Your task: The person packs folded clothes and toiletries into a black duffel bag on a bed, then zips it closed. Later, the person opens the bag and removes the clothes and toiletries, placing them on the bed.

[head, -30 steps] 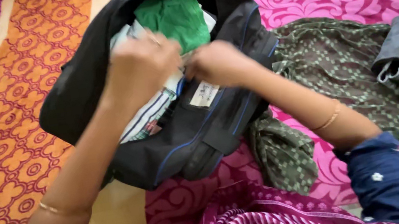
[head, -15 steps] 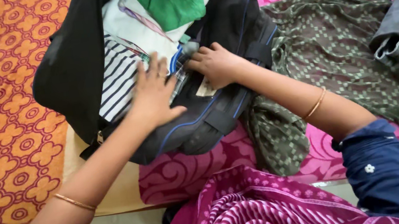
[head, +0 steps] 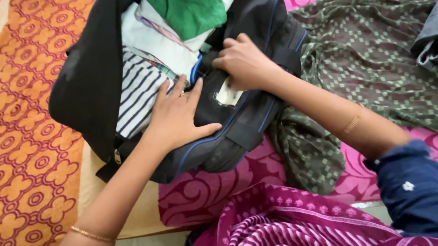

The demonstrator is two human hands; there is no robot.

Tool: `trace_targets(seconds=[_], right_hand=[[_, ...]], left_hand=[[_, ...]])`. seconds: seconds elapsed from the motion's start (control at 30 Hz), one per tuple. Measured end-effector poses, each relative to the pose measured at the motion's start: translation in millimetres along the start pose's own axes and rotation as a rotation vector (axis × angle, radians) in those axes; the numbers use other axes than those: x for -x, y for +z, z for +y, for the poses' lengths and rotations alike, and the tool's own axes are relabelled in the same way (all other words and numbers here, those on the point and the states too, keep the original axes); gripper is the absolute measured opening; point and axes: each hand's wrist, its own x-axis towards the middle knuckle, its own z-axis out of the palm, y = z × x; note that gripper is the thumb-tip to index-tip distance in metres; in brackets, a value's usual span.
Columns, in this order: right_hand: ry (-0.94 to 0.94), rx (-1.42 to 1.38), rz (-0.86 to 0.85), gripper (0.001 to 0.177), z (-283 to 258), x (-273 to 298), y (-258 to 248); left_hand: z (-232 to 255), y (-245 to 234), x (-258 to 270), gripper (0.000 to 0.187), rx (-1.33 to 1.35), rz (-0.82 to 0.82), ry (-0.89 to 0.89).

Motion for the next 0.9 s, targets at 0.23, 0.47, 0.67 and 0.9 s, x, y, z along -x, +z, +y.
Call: trace_targets(seconds=[0.23,0.47,0.67,0.9], right_hand=[[0.034,0.166,0.55,0.024,9.8,71.6,-108.9],[0.162,-0.22,0.619,0.03,-20.2,90.4,-90.1],[0.212,-0.343,0.69,0.035,-12.9,124.1,-68.5],[0.746,-0.267,0.714,0.055,75.8,192.9,-19.5]], left_hand=[[32.7,-102.6,15.4,0.046,0.359,0.106,-0.1],[80.5,-106.2,13.7,0.04,0.124,0.007,0.111],[106.4,-112.1,-52.2,0.069,0.032,0.284,0.296],[216.3,-63.6,-218.8,0.03,0.013,0.412,0.413]])
